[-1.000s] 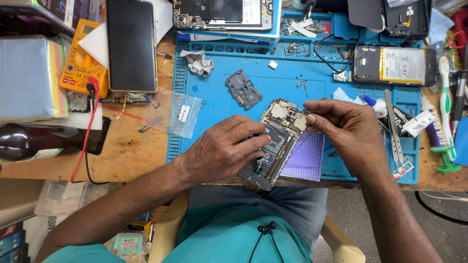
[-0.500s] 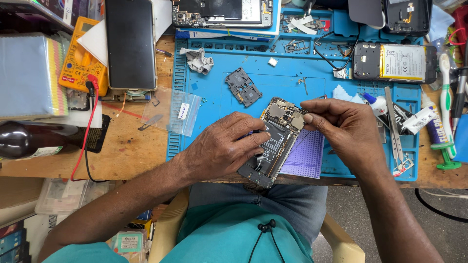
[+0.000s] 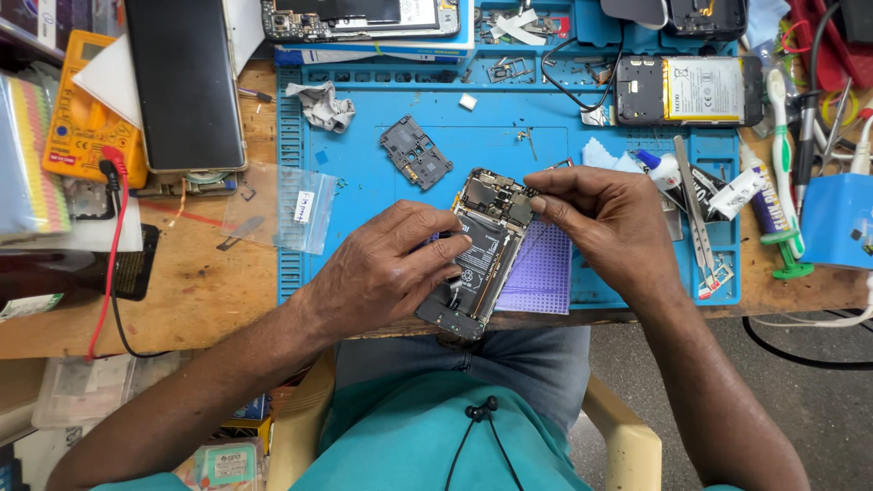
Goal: The person works on a disassembled mobile phone, using tweezers to adjust internal components and applying adhesive to secure parts. They handle small connectors and a battery, then wipe the device with a cloth before continuing adjustments.
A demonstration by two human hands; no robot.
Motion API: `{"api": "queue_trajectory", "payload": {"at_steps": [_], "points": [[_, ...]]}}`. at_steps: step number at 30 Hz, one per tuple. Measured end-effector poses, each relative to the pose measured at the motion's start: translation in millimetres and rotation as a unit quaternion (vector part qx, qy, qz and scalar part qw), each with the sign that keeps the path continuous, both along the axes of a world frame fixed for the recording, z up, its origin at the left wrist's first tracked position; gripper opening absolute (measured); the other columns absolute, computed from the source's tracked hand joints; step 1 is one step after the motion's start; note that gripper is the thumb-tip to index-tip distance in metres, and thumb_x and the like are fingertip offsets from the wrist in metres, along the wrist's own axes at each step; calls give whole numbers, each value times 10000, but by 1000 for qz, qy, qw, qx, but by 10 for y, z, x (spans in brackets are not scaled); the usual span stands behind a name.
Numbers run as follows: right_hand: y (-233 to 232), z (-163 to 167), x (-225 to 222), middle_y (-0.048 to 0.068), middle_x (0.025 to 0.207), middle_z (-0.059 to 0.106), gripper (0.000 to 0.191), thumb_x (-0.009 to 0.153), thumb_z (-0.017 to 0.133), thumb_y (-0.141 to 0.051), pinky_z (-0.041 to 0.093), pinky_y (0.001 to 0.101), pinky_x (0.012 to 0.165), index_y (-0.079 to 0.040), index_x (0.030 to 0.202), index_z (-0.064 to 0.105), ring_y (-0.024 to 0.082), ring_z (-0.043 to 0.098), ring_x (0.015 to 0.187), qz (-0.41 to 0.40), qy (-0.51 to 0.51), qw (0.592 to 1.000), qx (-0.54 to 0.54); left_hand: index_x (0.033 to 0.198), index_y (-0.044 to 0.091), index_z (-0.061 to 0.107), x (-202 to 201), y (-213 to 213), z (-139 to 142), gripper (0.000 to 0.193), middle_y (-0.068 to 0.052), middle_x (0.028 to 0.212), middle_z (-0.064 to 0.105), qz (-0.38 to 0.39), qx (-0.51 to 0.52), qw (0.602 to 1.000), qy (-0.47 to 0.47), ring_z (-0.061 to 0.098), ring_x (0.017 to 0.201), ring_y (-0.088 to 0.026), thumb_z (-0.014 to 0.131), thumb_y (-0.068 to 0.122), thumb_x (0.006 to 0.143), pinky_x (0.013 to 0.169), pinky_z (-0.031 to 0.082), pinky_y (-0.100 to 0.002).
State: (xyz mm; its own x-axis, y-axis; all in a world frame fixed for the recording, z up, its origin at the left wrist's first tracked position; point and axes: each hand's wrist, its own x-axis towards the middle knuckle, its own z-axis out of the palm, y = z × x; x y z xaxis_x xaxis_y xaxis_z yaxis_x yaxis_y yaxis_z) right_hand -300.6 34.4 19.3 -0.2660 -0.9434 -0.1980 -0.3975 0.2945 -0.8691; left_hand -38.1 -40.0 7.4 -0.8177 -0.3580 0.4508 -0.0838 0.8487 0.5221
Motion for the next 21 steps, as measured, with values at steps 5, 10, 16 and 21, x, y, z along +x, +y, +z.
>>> {"api": "queue_trajectory", "payload": {"at_steps": [5, 10, 16, 21], "points": [[-13, 35, 12, 26, 963, 801, 230, 921, 760, -109, 531, 180, 663, -84, 1148, 790, 33, 661, 792, 17, -7, 1000, -8, 1189, 9, 683, 31, 1, 22, 358, -112, 1207, 624, -3, -4, 1000, -1, 631, 1114, -294, 817, 119, 875, 950, 556, -400], [-20, 80, 81, 43, 916, 793, 247, 918, 759, -122, 490, 227, 543, -118, 1162, 798, 71, 641, 711, -34, 2, 997, 74, 1206, 20, 682, 93, 11, 56, 364, -97, 1205, 623, -1, 7, 1000, -3, 618, 1140, -277, 806, 142, 887, 979, 556, -389], [-46, 66, 92, 16, 947, 798, 248, 902, 748, -118, 547, 178, 643, -107, 1148, 779, 28, 692, 788, -14, -35, 999, 22, 1212, 29, 682, 112, 10, 63, 359, -93, 1217, 615, -2, 3, 1000, -7, 617, 1147, -268, 802, 155, 897, 1000, 552, -380], [-31, 97, 123, 22, 872, 786, 243, 901, 761, -137, 473, 215, 504, -131, 1142, 792, 49, 629, 671, -36, 7, 997, 66, 1213, 30, 682, 113, 6, 52, 363, -89, 1211, 614, -4, 4, 1000, -11, 615, 1139, -264, 803, 159, 895, 996, 553, -377]]}}
